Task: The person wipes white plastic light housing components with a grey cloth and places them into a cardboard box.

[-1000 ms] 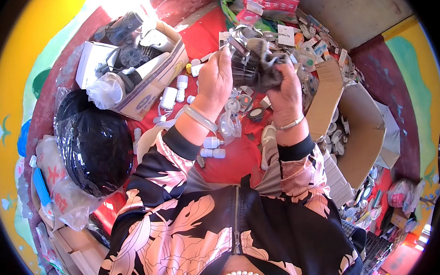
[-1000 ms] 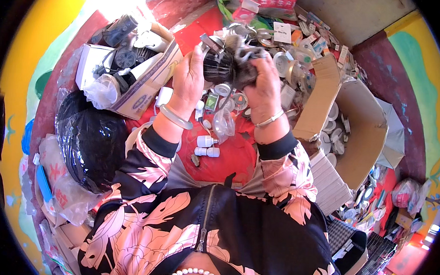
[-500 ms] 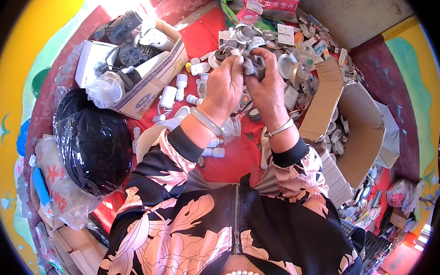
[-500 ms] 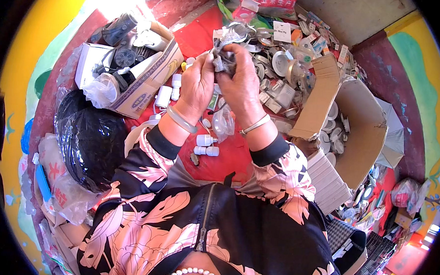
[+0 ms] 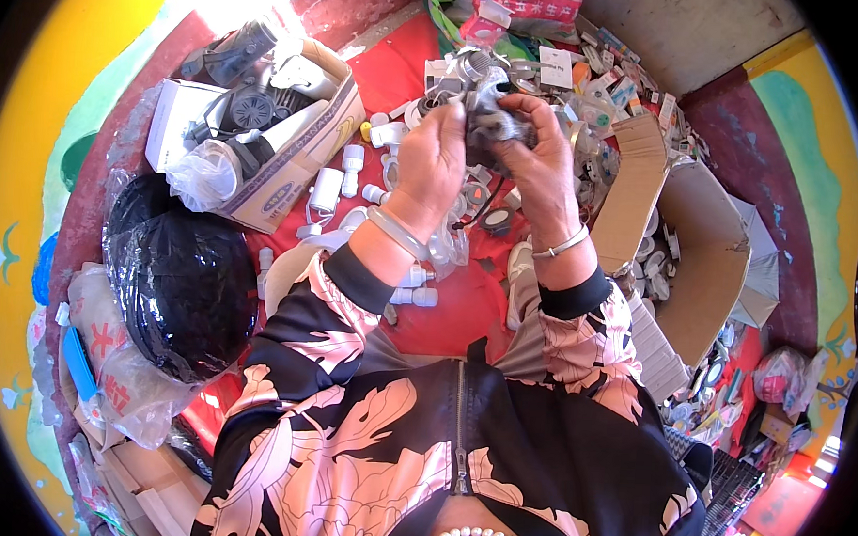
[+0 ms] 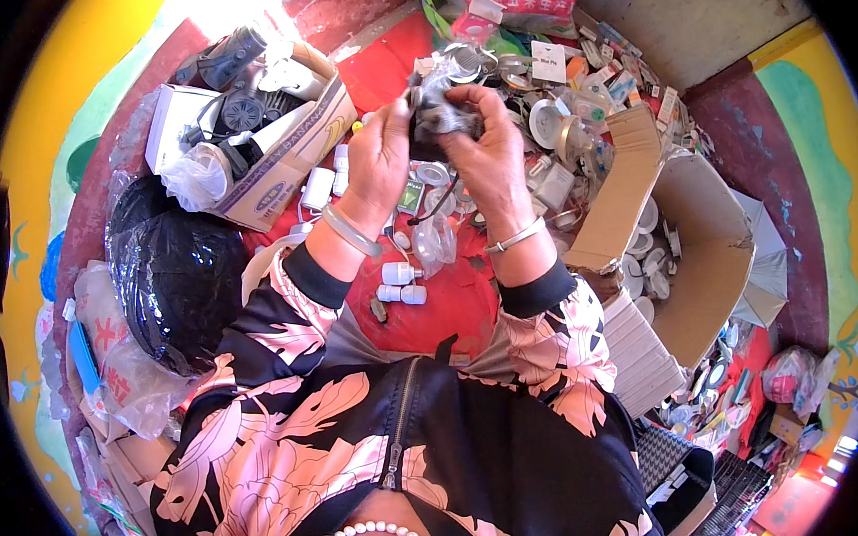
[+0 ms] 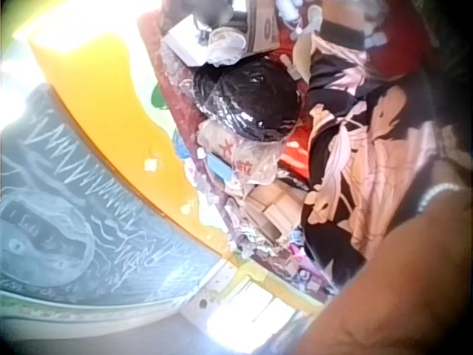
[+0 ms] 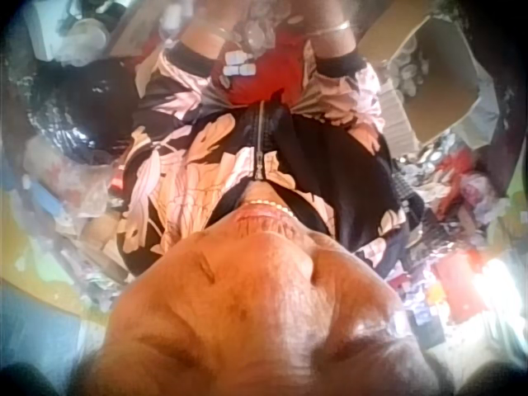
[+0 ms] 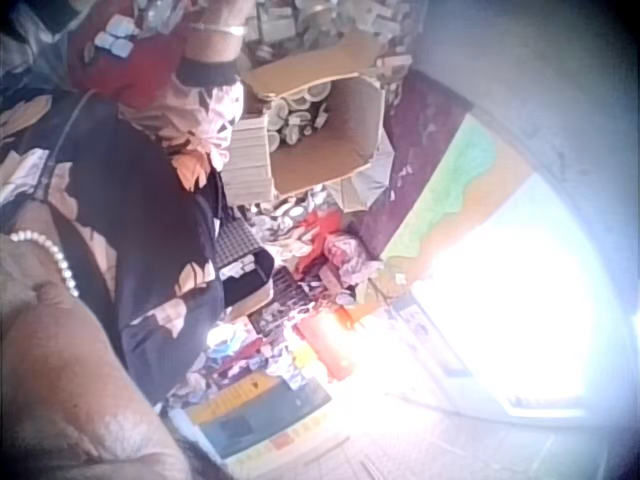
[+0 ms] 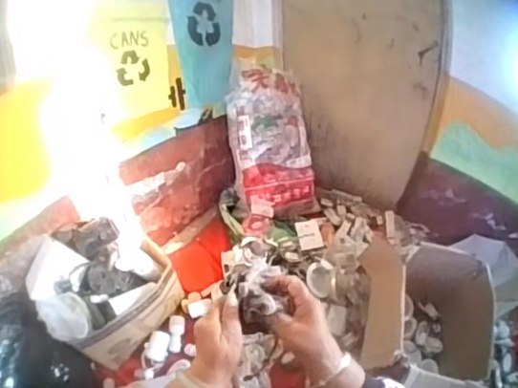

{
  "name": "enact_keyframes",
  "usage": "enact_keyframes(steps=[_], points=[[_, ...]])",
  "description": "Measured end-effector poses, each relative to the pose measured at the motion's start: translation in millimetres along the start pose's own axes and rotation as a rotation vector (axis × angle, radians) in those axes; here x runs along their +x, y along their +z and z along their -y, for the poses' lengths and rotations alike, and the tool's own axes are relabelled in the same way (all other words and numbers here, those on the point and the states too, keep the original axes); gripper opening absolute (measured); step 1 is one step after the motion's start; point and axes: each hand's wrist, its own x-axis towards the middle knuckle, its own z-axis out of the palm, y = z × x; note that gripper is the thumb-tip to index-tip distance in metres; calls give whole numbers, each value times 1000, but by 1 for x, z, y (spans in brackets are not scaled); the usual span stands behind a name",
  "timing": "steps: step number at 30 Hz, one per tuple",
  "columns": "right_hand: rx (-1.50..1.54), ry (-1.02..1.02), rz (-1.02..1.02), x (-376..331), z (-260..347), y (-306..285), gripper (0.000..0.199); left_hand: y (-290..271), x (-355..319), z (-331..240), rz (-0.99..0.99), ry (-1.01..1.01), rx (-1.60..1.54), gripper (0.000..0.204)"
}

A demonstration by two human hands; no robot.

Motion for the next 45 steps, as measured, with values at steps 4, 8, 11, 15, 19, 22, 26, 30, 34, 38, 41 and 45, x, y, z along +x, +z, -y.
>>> enact_keyframes(steps=[4, 8, 11, 15, 19, 22, 26, 30, 34, 38, 41, 45], points=[[308, 95, -218, 12, 5, -26, 24, -9, 13, 8, -27, -111, -184, 39], [-268, -225, -248, 19, 5, -51, 23, -13, 15, -1, -32, -123, -193, 40], [-703, -370, -177, 10, 25, -37, 28, -12, 12, -1, -32, -34, -60, 37], [-934, -522, -114, 2, 22, -19, 29, -4, 3, -7, -47, 131, 107, 31], [-952, -511, -34, -3, 23, -10, 25, -2, -3, -9, -48, 114, 90, 27], [-939, -526, -1, -2, 23, -9, 21, 0, -3, -6, -74, 130, 107, 28], [-991, -570, 67, -5, 32, -6, 13, 1, -2, -5, -100, 156, 156, 29], [-1060, -557, 157, -6, 39, -11, 6, 3, -3, -6, -87, 142, 202, 28], [-1245, -627, 184, -12, 43, -6, 3, 5, -4, -4, -83, 130, 218, 28], [-1240, -634, 189, -13, 43, -6, 3, 7, -3, -3, -90, 133, 247, 27], [-1192, -673, 256, -11, 44, -9, 3, 6, -2, 0, -95, 116, 266, 28], [-1119, -677, 323, -7, 39, -13, 5, 4, -2, 3, -72, 93, 282, 29]])
